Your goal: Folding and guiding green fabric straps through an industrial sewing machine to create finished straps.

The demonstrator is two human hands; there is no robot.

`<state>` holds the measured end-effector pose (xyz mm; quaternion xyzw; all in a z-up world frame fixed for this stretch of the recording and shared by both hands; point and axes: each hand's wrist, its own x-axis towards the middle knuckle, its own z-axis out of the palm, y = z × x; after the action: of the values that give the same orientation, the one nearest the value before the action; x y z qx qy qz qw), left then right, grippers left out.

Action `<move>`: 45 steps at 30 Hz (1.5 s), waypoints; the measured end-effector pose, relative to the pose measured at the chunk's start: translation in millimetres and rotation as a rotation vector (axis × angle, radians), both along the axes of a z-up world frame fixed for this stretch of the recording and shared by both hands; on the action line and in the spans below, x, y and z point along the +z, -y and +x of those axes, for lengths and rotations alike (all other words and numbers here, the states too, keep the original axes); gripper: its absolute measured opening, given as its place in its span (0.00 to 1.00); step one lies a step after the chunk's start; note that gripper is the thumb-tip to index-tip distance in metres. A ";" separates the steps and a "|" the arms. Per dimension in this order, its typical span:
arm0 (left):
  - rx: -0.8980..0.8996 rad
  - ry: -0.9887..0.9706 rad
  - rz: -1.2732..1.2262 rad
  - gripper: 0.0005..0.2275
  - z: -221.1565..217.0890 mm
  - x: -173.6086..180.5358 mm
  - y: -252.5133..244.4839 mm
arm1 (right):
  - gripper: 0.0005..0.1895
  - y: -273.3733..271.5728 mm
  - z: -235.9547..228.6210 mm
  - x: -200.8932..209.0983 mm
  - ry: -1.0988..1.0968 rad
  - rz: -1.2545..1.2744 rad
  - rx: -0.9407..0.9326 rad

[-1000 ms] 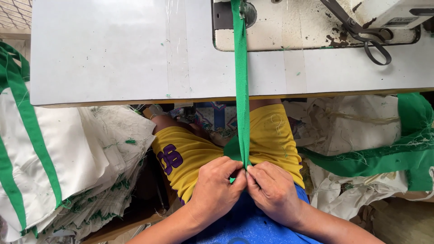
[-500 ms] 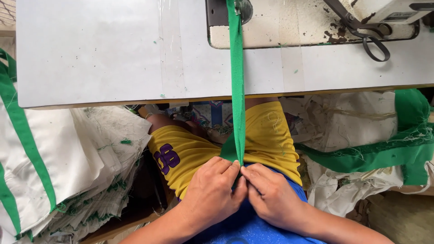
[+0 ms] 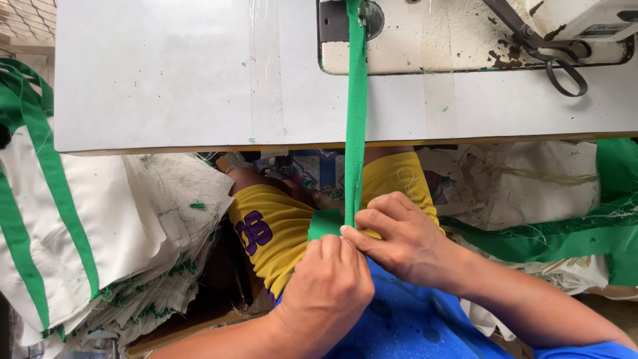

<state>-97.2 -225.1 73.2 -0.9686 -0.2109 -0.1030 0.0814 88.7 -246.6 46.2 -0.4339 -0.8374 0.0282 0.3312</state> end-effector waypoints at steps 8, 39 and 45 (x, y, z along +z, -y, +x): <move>-0.114 0.082 -0.237 0.07 3.7 29.0 -60.8 | 0.07 23.3 -3.0 -45.6 -0.125 0.026 -0.103; -0.859 -0.168 -0.051 0.11 93.1 -48.3 -190.3 | 0.05 26.2 17.5 -71.5 -0.019 -0.269 -0.069; -0.823 -0.193 -0.215 0.07 94.8 -48.9 -194.3 | 0.08 37.0 13.6 -51.4 -0.104 -0.212 -0.057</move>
<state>-2.4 -30.8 24.3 -0.9801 0.1920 -0.0131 -0.0485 102.3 -283.7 -5.2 -0.4879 -0.7989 0.1299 0.3269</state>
